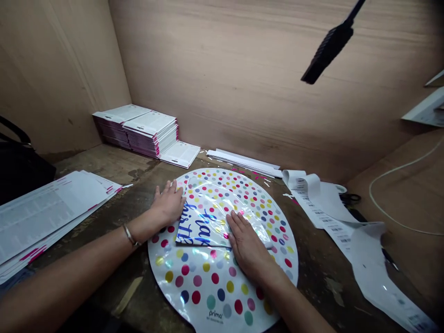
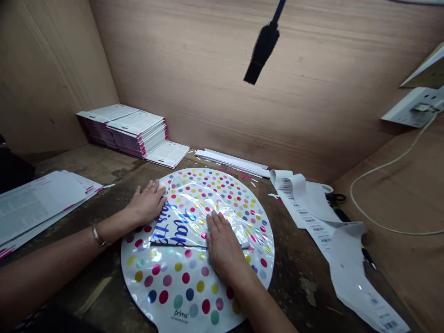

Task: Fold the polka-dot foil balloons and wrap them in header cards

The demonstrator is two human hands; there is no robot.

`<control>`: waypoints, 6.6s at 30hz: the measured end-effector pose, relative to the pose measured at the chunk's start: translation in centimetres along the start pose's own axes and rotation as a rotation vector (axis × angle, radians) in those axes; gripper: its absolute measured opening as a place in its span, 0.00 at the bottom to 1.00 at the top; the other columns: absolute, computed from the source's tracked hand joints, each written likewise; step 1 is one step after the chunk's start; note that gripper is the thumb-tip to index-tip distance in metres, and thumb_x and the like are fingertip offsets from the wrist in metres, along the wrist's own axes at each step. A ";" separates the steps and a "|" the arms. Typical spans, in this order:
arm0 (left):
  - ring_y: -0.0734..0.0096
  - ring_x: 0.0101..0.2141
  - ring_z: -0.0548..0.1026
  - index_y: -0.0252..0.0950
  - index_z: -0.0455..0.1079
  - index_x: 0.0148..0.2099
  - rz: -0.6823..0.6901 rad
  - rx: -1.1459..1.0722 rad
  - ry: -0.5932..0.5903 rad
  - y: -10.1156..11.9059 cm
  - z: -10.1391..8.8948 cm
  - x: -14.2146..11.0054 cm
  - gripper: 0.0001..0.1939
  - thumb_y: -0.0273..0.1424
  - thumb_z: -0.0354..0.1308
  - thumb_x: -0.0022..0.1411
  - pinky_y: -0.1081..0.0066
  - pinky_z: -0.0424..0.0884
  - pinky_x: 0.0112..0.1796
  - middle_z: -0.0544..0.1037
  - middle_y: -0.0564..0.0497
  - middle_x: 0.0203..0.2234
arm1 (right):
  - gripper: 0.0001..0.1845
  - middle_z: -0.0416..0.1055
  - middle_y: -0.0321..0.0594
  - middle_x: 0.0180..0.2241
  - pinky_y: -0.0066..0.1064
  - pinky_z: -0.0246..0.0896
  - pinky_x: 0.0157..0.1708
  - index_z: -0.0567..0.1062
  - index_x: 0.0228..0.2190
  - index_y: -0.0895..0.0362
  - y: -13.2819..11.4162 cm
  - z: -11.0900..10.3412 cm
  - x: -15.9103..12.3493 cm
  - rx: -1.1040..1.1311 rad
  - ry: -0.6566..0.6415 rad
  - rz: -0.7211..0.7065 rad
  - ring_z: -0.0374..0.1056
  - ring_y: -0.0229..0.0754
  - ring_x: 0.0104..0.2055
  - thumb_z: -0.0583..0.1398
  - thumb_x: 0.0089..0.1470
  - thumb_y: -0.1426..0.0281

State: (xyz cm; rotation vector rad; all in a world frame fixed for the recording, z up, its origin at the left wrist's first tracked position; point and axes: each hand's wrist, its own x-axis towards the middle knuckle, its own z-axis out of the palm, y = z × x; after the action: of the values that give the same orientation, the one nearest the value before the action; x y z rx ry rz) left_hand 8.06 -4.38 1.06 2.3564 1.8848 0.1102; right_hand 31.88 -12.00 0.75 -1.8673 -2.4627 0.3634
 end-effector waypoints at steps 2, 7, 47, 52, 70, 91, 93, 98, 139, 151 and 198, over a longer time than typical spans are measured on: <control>0.48 0.64 0.41 0.40 0.51 0.65 0.115 -0.008 0.006 0.4 0.1 -1.7 0.27 0.41 0.42 0.66 0.46 0.42 0.58 0.46 0.43 0.65 | 0.29 0.42 0.40 0.65 0.41 0.38 0.64 0.52 0.62 0.59 0.0 -0.2 0.0 0.001 -0.003 0.009 0.37 0.45 0.67 0.43 0.62 0.64; 0.48 0.62 0.48 0.41 0.55 0.64 0.203 -0.081 -0.106 -0.3 -0.1 -5.5 0.28 0.40 0.49 0.63 0.52 0.50 0.57 0.51 0.40 0.64 | 0.29 0.41 0.40 0.65 0.40 0.36 0.64 0.51 0.62 0.58 -0.2 -0.2 -0.3 0.030 -0.006 0.015 0.35 0.44 0.67 0.43 0.62 0.62; 0.63 0.51 0.68 0.44 0.72 0.45 0.613 -0.352 -0.039 -1.8 0.3 -7.4 0.15 0.25 0.49 0.61 0.56 0.52 0.56 0.77 0.53 0.44 | 0.20 0.74 0.43 0.43 0.41 0.63 0.48 0.77 0.40 0.54 1.7 -1.5 -7.7 0.301 0.208 -0.112 0.67 0.45 0.47 0.52 0.49 0.79; 0.63 0.38 0.70 0.41 0.73 0.39 0.339 -0.390 0.001 -0.4 -0.5 -7.2 0.12 0.31 0.48 0.62 0.65 0.64 0.40 0.76 0.49 0.33 | 0.16 0.74 0.40 0.39 0.37 0.63 0.44 0.77 0.36 0.53 1.9 -2.0 -7.2 0.393 0.159 0.073 0.67 0.45 0.43 0.51 0.52 0.74; 0.63 0.39 0.70 0.41 0.73 0.40 0.421 -0.386 0.052 -1.0 0.3 -7.6 0.13 0.27 0.48 0.58 0.65 0.62 0.41 0.76 0.50 0.34 | 0.36 0.56 0.47 0.60 0.45 0.53 0.58 0.54 0.60 0.57 1.8 -0.4 -9.8 0.241 0.169 -0.102 0.51 0.50 0.62 0.57 0.51 0.69; 0.61 0.33 0.73 0.39 0.66 0.44 0.041 -0.285 0.085 1.5 0.5 -6.3 0.10 0.33 0.46 0.64 0.66 0.63 0.36 0.75 0.50 0.28 | 0.15 0.72 0.40 0.25 0.29 0.52 0.25 0.71 0.31 0.53 0.5 -1.0 -3.1 -0.050 0.214 0.310 0.67 0.43 0.26 0.47 0.60 0.64; 0.60 0.35 0.73 0.42 0.68 0.48 0.093 -0.231 0.072 1.4 0.4 -6.2 0.14 0.32 0.44 0.65 0.65 0.64 0.37 0.77 0.49 0.31 | 0.15 0.72 0.40 0.25 0.29 0.51 0.24 0.70 0.32 0.53 0.5 -0.9 -2.8 -0.119 0.186 0.309 0.68 0.44 0.26 0.46 0.61 0.64; 0.56 0.37 0.75 0.47 0.68 0.54 0.188 -0.030 -0.083 1.2 -1.2 -4.7 0.18 0.34 0.46 0.64 0.63 0.65 0.37 0.79 0.46 0.34 | 0.14 0.73 0.42 0.26 0.29 0.52 0.23 0.68 0.35 0.54 0.3 -1.0 -2.3 -0.127 0.106 0.339 0.68 0.44 0.26 0.46 0.62 0.64; 0.47 0.59 0.56 0.37 0.53 0.63 0.745 -0.138 0.187 4.6 0.3 -4.4 0.35 0.46 0.56 0.58 0.48 0.54 0.55 0.58 0.39 0.60 | 0.09 0.65 0.30 0.17 0.23 0.56 0.19 0.70 0.22 0.57 2.4 -4.8 5.6 0.485 -0.257 0.259 0.60 0.31 0.19 0.60 0.51 0.67; 0.62 0.50 0.68 0.38 0.66 0.52 0.901 -0.326 -0.013 3.7 0.4 -5.8 0.17 0.28 0.51 0.61 0.61 0.61 0.53 0.72 0.46 0.49 | 0.23 0.72 0.40 0.35 0.30 0.65 0.27 0.63 0.54 0.53 2.3 -3.3 -3.6 0.514 0.006 0.201 0.70 0.40 0.29 0.51 0.57 0.66; 0.63 0.28 0.71 0.38 0.61 0.42 0.219 -0.355 0.085 5.8 1.1 -4.4 0.07 0.33 0.45 0.65 0.67 0.62 0.30 0.72 0.51 0.25 | 0.14 0.68 0.38 0.21 0.29 0.47 0.25 0.68 0.22 0.55 0.0 -1.5 -1.4 0.218 0.281 0.424 0.61 0.39 0.24 0.55 0.55 0.61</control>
State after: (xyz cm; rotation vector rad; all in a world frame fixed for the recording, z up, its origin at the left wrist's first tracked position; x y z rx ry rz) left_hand 12.88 -10.00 0.92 2.3255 1.4815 0.5265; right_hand 32.54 -13.07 2.40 -2.1588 -1.7701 0.3352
